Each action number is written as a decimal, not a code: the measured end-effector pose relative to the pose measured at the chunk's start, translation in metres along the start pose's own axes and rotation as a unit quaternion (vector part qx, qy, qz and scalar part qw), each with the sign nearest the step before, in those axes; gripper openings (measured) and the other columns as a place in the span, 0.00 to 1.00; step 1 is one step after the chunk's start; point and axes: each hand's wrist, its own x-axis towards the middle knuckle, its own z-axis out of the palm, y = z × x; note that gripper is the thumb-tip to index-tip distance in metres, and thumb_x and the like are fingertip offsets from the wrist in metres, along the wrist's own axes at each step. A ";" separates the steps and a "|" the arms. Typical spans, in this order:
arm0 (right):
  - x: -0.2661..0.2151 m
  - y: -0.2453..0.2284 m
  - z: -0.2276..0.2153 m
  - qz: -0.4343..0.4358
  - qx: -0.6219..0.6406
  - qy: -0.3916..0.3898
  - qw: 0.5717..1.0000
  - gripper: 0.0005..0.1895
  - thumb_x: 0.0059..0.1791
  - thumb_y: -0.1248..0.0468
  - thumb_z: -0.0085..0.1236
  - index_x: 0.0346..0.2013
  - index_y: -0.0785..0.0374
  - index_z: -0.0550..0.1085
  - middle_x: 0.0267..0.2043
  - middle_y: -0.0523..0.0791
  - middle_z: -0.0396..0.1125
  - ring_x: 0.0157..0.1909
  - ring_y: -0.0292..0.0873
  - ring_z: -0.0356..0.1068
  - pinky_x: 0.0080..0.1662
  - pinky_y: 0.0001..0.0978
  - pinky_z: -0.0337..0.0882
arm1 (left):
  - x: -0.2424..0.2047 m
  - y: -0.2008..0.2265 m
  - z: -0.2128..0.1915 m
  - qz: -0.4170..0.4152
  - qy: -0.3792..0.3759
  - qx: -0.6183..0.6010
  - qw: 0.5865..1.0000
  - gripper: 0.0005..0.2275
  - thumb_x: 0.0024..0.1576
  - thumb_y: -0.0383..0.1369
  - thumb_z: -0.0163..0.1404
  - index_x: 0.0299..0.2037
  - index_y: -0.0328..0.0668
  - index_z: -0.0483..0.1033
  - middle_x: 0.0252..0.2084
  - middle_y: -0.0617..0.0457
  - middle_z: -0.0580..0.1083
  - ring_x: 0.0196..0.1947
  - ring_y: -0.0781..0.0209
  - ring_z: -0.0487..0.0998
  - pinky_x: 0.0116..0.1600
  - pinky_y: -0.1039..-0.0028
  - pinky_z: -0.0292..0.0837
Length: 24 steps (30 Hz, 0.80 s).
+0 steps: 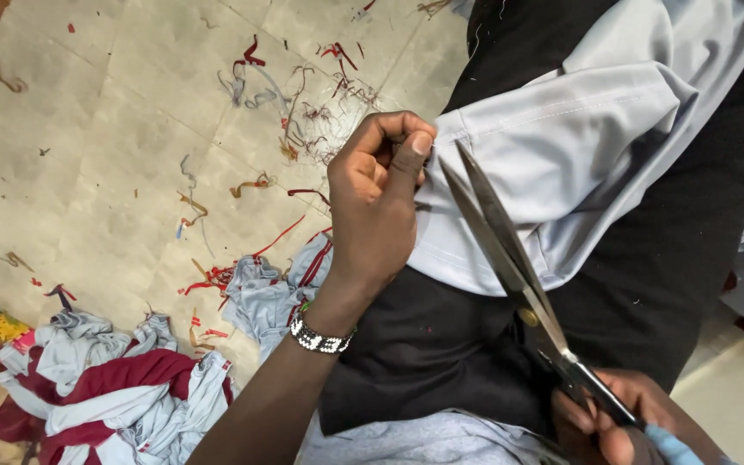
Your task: Trimming excess fabric and loose threads from garments using scissors on a factory floor.
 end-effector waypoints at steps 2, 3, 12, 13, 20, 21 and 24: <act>0.021 -0.012 0.036 0.078 -0.136 0.278 0.948 0.21 0.46 0.61 0.75 0.34 0.73 0.71 0.26 0.53 0.68 0.26 0.46 0.66 0.31 0.37 0.64 | -0.001 -0.001 0.001 0.013 0.010 -0.006 1.000 0.05 0.63 0.29 0.51 0.45 0.37 0.74 0.37 0.58 0.71 0.33 0.73 0.66 0.41 0.83 0.64; 0.030 -0.013 0.045 0.078 -0.136 0.278 0.948 0.21 0.46 0.61 0.75 0.34 0.73 0.71 0.26 0.53 0.68 0.26 0.46 0.66 0.31 0.37 0.64 | -0.002 -0.001 0.002 0.013 0.010 -0.006 1.000 0.05 0.63 0.29 0.51 0.45 0.37 0.74 0.37 0.58 0.71 0.33 0.73 0.66 0.41 0.83 0.64; 0.058 -0.020 0.049 0.088 -0.072 0.317 0.942 0.28 0.41 0.58 0.80 0.34 0.71 0.67 0.17 0.49 0.66 0.15 0.42 0.66 0.21 0.29 0.66 | -0.007 -0.004 0.001 0.036 0.052 -0.017 0.998 0.05 0.62 0.31 0.55 0.42 0.38 0.75 0.37 0.58 0.73 0.32 0.74 0.67 0.40 0.84 0.67; 0.060 -0.018 0.048 0.075 -0.046 0.314 0.945 0.21 0.44 0.65 0.73 0.35 0.71 0.66 0.16 0.50 0.64 0.14 0.43 0.64 0.19 0.33 0.65 | -0.007 -0.005 0.001 0.042 0.057 -0.014 0.997 0.04 0.62 0.30 0.54 0.42 0.38 0.75 0.38 0.57 0.73 0.33 0.74 0.68 0.41 0.84 0.68; 0.085 -0.032 0.091 0.127 -0.415 0.580 0.689 0.19 0.31 0.78 0.85 0.31 0.74 0.82 0.18 0.51 0.67 0.17 0.48 0.61 0.25 0.41 0.58 | -0.004 0.000 -0.014 0.042 0.087 -0.006 0.995 0.01 0.63 0.26 0.50 0.42 0.40 0.72 0.34 0.58 0.72 0.29 0.76 0.68 0.32 0.86 0.64; 0.099 -0.050 0.103 0.128 -0.415 0.581 0.688 0.19 0.31 0.78 0.85 0.31 0.74 0.82 0.18 0.51 0.67 0.17 0.48 0.61 0.25 0.41 0.58 | 0.005 0.000 -0.030 0.041 0.087 -0.007 0.995 0.01 0.63 0.26 0.50 0.42 0.40 0.72 0.34 0.58 0.72 0.29 0.76 0.68 0.32 0.86 0.64; 0.108 -0.102 0.096 0.105 -0.706 0.578 0.396 0.29 0.23 0.65 0.85 0.26 0.69 0.72 0.18 0.49 0.74 0.15 0.44 0.67 0.22 0.33 0.65 | 0.023 0.002 -0.076 0.080 0.170 0.160 0.969 0.01 0.63 0.24 0.51 0.39 0.40 0.72 0.38 0.54 0.74 0.30 0.72 0.69 0.35 0.82 0.68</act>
